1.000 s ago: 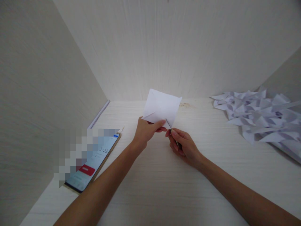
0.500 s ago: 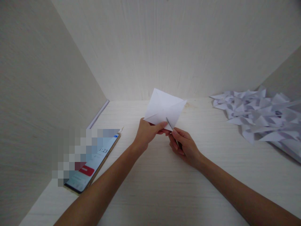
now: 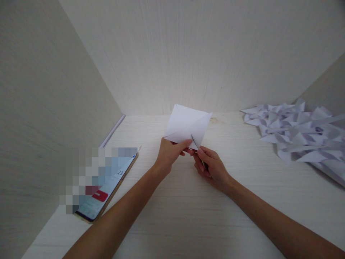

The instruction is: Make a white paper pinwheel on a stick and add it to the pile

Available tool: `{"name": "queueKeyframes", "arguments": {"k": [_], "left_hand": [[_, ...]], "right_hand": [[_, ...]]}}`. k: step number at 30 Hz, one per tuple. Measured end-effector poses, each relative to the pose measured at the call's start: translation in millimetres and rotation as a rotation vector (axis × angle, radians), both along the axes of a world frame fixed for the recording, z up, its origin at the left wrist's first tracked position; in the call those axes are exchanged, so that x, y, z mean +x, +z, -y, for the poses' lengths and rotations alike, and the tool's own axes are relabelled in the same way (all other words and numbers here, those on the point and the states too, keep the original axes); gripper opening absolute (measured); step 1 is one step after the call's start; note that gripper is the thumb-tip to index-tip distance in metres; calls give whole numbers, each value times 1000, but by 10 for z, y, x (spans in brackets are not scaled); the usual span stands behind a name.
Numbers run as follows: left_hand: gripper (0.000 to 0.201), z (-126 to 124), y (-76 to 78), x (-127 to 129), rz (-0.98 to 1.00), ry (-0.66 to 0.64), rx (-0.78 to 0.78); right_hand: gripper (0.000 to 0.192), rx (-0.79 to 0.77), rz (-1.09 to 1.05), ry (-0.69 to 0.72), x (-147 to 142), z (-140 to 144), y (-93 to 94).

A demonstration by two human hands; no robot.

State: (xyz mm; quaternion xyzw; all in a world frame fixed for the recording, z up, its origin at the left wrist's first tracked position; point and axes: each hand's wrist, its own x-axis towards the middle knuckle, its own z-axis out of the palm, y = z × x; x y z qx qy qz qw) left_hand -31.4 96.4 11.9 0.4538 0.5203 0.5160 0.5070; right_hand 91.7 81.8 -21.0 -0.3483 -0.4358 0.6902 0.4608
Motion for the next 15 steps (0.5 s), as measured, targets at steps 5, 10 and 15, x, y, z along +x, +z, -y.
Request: {"name": "queueKeyframes", "arguments": {"k": [5,10,15], "left_hand": [[9,2,5,-2,11,12,-12],[9,9,7,4,21,23,-11],[19,-14,-13,0,86,143,8]], "right_hand": [[25,-3,8,11,-3,-4,8],[25,-3,11,9,-9,0,22],[24,8,26,3,-5,-5,1]]}}
